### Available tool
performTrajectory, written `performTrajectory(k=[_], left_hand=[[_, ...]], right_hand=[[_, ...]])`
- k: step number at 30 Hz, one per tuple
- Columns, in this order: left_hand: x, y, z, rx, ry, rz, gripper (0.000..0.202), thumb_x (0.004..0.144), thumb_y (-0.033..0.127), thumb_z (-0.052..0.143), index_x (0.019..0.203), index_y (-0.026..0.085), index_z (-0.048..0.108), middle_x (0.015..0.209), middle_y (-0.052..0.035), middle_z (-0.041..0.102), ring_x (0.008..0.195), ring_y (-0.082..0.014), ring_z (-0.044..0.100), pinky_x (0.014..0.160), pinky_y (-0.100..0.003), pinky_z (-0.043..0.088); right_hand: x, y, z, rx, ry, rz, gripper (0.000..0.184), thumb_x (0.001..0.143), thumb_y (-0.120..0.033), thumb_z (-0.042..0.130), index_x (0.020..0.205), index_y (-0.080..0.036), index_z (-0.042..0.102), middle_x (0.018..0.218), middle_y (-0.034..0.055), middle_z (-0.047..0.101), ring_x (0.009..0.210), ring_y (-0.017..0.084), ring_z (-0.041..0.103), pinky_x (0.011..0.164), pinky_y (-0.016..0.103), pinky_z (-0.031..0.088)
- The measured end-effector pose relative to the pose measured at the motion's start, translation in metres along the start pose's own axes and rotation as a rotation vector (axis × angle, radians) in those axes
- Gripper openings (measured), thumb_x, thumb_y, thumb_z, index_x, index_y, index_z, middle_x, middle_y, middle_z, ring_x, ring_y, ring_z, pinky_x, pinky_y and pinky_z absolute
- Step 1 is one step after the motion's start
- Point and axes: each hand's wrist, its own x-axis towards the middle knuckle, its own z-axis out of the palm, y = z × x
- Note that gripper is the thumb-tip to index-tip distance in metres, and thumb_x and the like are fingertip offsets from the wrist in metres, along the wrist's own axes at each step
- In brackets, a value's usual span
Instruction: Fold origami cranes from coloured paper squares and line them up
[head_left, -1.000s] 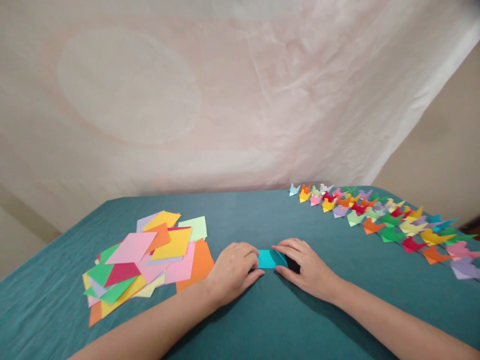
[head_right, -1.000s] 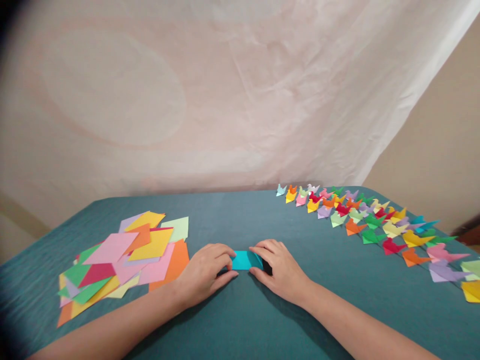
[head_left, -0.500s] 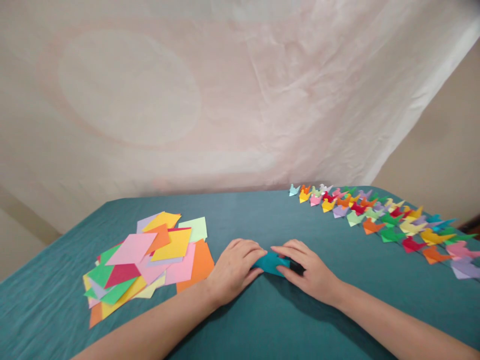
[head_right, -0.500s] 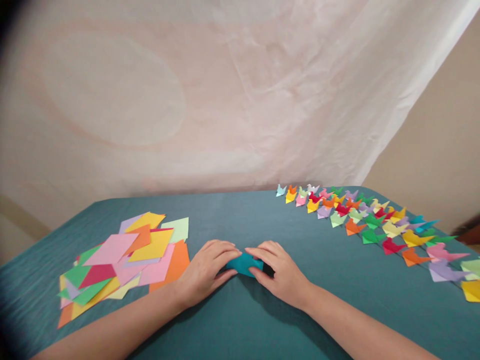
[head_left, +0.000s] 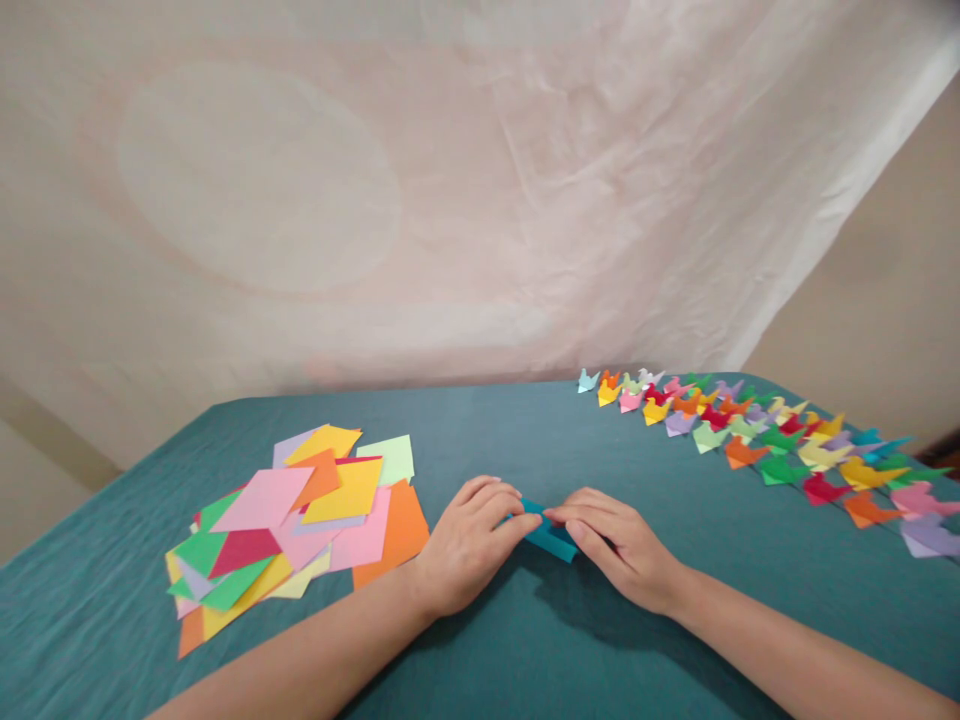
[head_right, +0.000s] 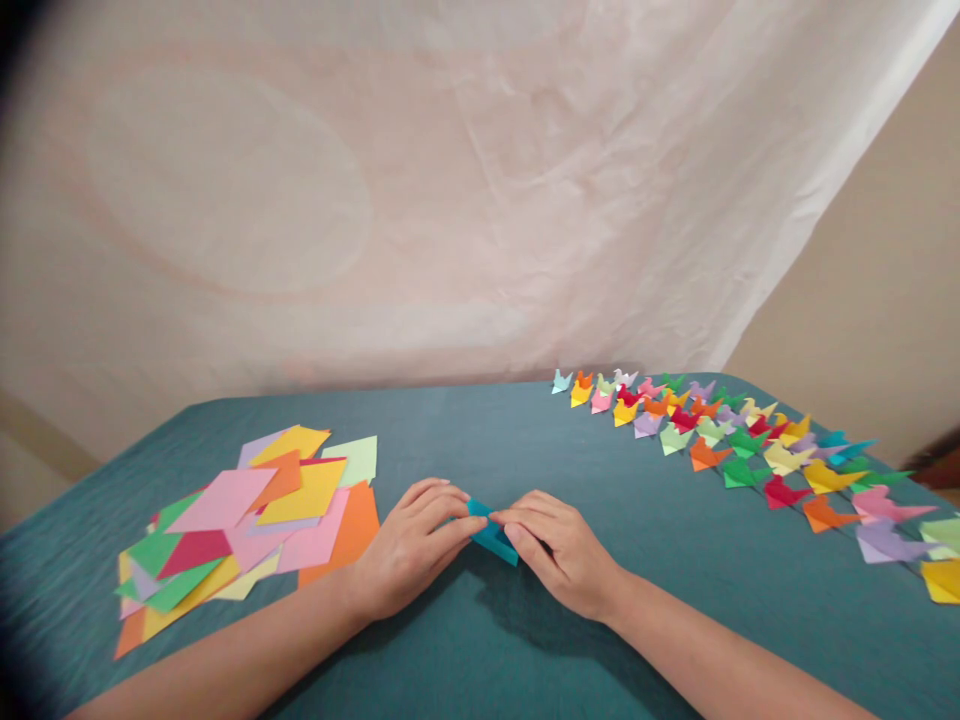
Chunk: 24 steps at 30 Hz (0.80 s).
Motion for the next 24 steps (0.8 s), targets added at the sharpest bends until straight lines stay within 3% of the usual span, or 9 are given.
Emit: performTrajectory(k=[10, 18, 24], left_hand=[[-0.002, -0.006, 0.001, 0.028, 0.023, 0.009, 0.02, 0.09, 0.018, 0.045, 0.087, 0.025, 0.064, 0.09, -0.0004, 0.06, 0.093, -0.0129, 0.054, 0.098, -0.037, 0.032], [-0.003, -0.013, 0.006, 0.017, -0.003, -0.09, 0.02, 0.09, 0.017, 0.044, 0.084, 0.021, 0.063, 0.093, -0.0037, 0.06, 0.093, -0.016, 0.053, 0.086, -0.036, 0.039], [-0.003, -0.01, 0.001, 0.004, -0.11, -0.153, 0.017, 0.087, 0.016, 0.046, 0.093, 0.02, 0.062, 0.097, -0.0053, 0.059, 0.096, -0.0189, 0.052, 0.087, -0.038, 0.037]], right_hand=[[-0.001, 0.004, 0.001, 0.029, 0.074, 0.101, 0.031, 0.093, -0.023, 0.036, 0.111, -0.02, 0.061, 0.093, 0.0067, 0.066, 0.087, 0.017, 0.061, 0.078, 0.029, 0.05], [-0.004, 0.015, 0.003, 0.018, 0.027, 0.075, 0.045, 0.082, -0.004, 0.035, 0.119, -0.023, 0.053, 0.098, 0.0054, 0.063, 0.088, 0.016, 0.059, 0.08, 0.032, 0.05], [-0.004, 0.016, 0.007, -0.013, 0.028, 0.044, 0.042, 0.083, -0.007, 0.039, 0.12, -0.023, 0.051, 0.107, 0.0067, 0.061, 0.098, 0.017, 0.057, 0.085, 0.032, 0.049]])
